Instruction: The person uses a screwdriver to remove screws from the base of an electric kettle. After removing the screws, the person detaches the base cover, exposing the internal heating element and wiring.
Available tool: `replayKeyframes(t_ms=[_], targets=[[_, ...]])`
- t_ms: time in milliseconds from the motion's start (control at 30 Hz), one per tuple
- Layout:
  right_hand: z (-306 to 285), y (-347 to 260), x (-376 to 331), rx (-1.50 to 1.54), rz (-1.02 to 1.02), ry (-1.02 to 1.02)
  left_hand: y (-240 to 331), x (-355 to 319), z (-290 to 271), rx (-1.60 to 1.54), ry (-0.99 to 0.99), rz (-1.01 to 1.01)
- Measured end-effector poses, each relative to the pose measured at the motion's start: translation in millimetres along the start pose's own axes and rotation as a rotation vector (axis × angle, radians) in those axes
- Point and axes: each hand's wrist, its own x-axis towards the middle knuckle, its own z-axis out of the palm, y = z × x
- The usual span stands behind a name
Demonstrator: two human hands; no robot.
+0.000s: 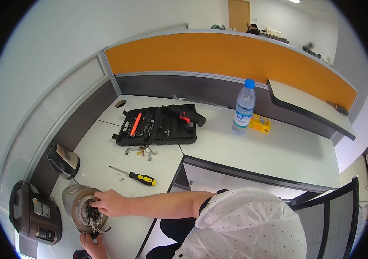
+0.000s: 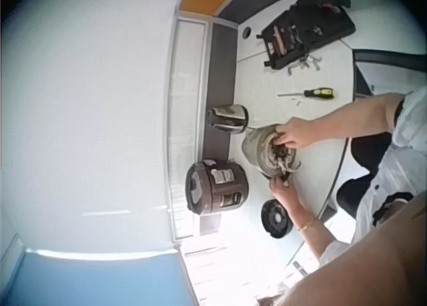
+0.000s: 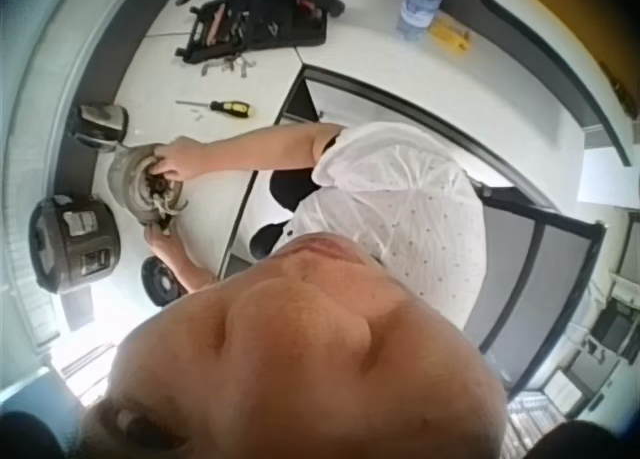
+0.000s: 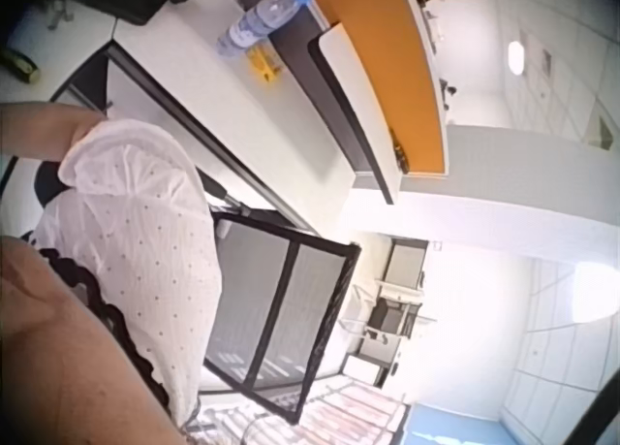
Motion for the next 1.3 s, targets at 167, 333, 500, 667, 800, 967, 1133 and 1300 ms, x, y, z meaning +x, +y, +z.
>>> replayKeyframes(t_ms=[167,333,500,667,800,967,1133,1300], targets=[[-2,-3,1,0.010,0.030,-0.005,-12,-3,4,0.020,0.039,0.051],[-5,-7,2,-0.003,0.051,-0.038,-9,-3,3,0.014,0.058,0.044],[-4,-4,1,-0.010,0.039,-0.018,-10,-2,5,0.001,0.051,0.086],[-4,-7,2,0.001,0.032,-0.014,-11,-4,4,0.011,0.060,0.062],[-7,-9,2,0.007,0.040,-0.025,-7,-4,3,0.011,0.068,0.054],[-6,-7,1,0.004,0.033,-0.026,-1,-2,-1,-0.004,0.032,0.056],[-9,-10,3,-0.001,0.036,-0.024,-3,-3,-1,0.002,0.031,0.065],[-8,-9,3,-0.009,0.033,-0.022,-1,-3,-1,0.013,0.048,0.075]])
